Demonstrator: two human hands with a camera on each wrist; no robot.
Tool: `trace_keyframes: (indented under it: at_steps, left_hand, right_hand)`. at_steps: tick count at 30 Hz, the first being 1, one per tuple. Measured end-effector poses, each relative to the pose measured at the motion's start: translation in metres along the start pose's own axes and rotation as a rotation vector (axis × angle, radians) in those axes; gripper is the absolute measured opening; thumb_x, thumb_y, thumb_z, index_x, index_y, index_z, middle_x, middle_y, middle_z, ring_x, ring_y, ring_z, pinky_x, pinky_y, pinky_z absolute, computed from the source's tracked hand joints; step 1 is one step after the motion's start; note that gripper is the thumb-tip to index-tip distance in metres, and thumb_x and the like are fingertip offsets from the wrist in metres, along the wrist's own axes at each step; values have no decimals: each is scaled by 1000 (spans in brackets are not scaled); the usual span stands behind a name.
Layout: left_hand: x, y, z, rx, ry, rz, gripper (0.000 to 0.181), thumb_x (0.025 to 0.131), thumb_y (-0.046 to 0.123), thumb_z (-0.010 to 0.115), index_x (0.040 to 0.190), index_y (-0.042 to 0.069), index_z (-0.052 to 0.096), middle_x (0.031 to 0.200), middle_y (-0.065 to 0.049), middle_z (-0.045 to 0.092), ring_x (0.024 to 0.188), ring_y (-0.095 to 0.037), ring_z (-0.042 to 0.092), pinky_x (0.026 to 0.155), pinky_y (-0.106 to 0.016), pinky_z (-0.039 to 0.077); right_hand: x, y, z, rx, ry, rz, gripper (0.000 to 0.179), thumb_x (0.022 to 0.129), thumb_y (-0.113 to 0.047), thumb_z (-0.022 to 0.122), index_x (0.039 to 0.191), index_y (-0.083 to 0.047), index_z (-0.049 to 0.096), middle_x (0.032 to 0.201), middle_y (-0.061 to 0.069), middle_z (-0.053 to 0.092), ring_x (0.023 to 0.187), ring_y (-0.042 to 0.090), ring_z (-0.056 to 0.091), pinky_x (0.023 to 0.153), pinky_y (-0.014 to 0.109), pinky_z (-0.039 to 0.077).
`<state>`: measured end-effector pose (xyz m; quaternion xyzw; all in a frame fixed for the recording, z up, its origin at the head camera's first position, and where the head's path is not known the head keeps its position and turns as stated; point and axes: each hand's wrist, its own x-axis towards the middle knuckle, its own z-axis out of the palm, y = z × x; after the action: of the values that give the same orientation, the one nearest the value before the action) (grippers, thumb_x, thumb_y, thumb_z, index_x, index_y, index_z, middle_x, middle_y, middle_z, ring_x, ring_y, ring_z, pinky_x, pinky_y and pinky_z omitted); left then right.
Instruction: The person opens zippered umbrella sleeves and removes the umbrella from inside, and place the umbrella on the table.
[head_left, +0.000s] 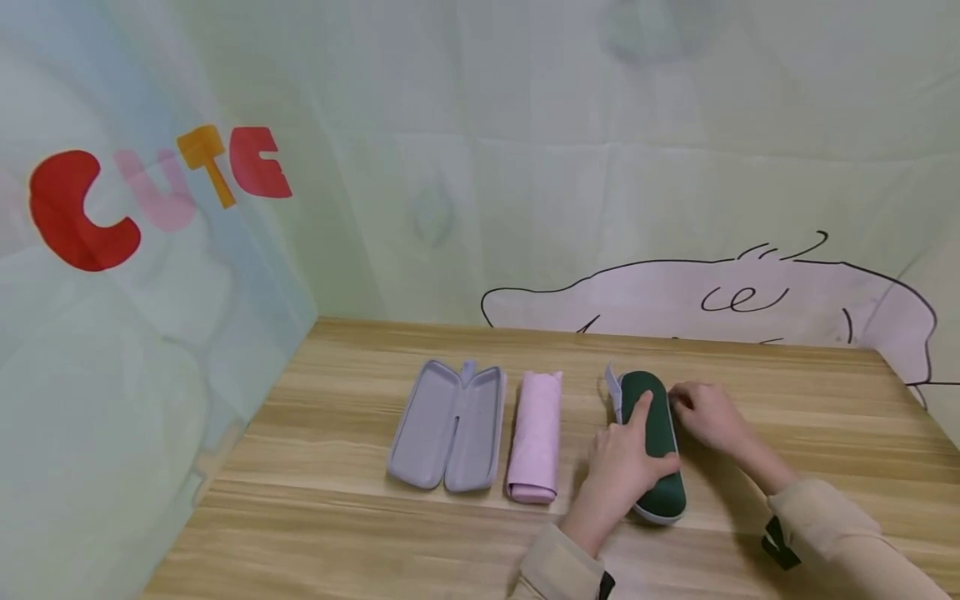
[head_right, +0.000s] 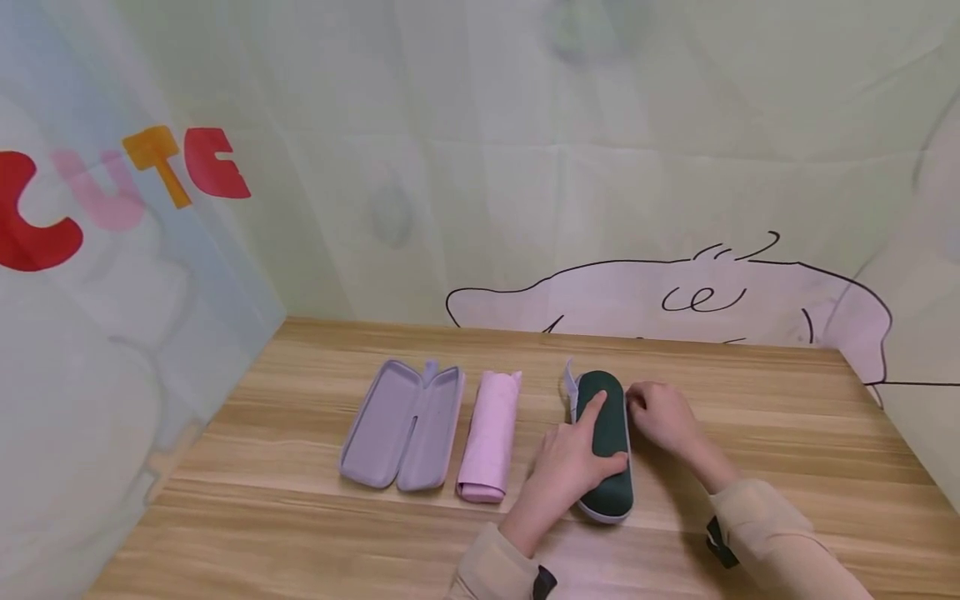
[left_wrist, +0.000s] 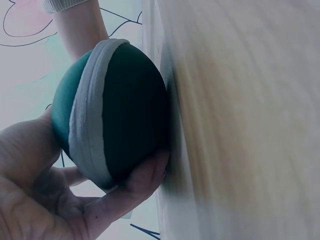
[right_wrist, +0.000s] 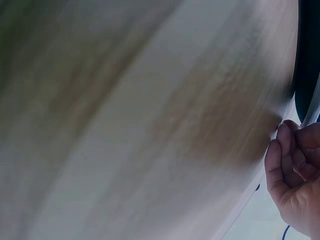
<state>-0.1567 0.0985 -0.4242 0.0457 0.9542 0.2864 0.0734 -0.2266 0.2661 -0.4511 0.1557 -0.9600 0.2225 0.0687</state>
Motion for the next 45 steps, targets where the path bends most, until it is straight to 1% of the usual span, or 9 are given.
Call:
trace_keyframes:
  at_steps: [3,8,12,19,27,31,35,38,45]
  left_hand:
    - [0,-1,1,9,8,7,83,75,53,73,146,43,31,108,-8,71,79,-23,62,61,-29,41]
    - [0,-1,1,19,21,20,83,75,53,73,146,42,31,107,-8,71,81,-23,64,62,-29,43]
    - [0,-1,1,13,17,19,83,76,52,73,146,43,31,107,-7,71,80,-23,63,62,-29,43]
    - [0,-2,0,3,15,26,81,76,51,73,146,42,31,107,-7,71,81,-23,63,64,-29,44]
    - [0,-1,0,11,6,17,81,77,52,72,146,44,29,103,-7,72,75,-21,61,59,-28,41]
    - [0,-1,0,13,2,10,82,77,52,72,146,44,29,104,-6,71,75,-21,61,58,-27,40]
    - [0,0,-1,7,1,7,82,77,51,72,146,44,29,105,-6,72,76,-22,61,58,-27,40]
    - [0,0,-1,3,0,6,82,77,51,72,146,45,29,102,-6,72,74,-21,60,57,-27,39]
    - [-1,1,0,7,0,11,82,77,52,72,146,44,29,104,-6,72,77,-22,62,59,-27,40]
  right_hand:
    - [-1,0,1,6,-4,2,18,87,1,54,94,8,68,86,20,69,64,18,53,56,27,40]
    - [-3,2,1,7,8,-8,17,86,1,54,91,7,69,85,19,70,67,19,55,59,31,44]
    - [-6,2,2,3,23,-22,15,85,2,55,89,6,69,85,19,71,68,18,57,61,32,46]
    - [-9,1,2,11,12,-10,16,85,3,54,89,5,70,86,18,71,68,18,54,61,30,43]
    - [-12,0,-1,14,9,4,16,85,3,55,89,4,70,85,16,71,67,16,52,59,26,40]
    - [-15,-1,-2,23,-10,10,15,86,3,55,89,4,70,82,13,69,64,14,51,57,24,39]
    - [-18,-2,-3,22,-34,27,16,87,1,55,91,3,70,84,13,69,66,15,52,59,26,40]
    - [-21,-2,-3,18,-44,33,15,87,0,56,91,3,70,87,14,70,69,17,53,62,28,42]
    - [-26,-4,-5,29,-58,44,15,88,0,56,91,2,70,86,12,69,69,16,52,61,28,42]
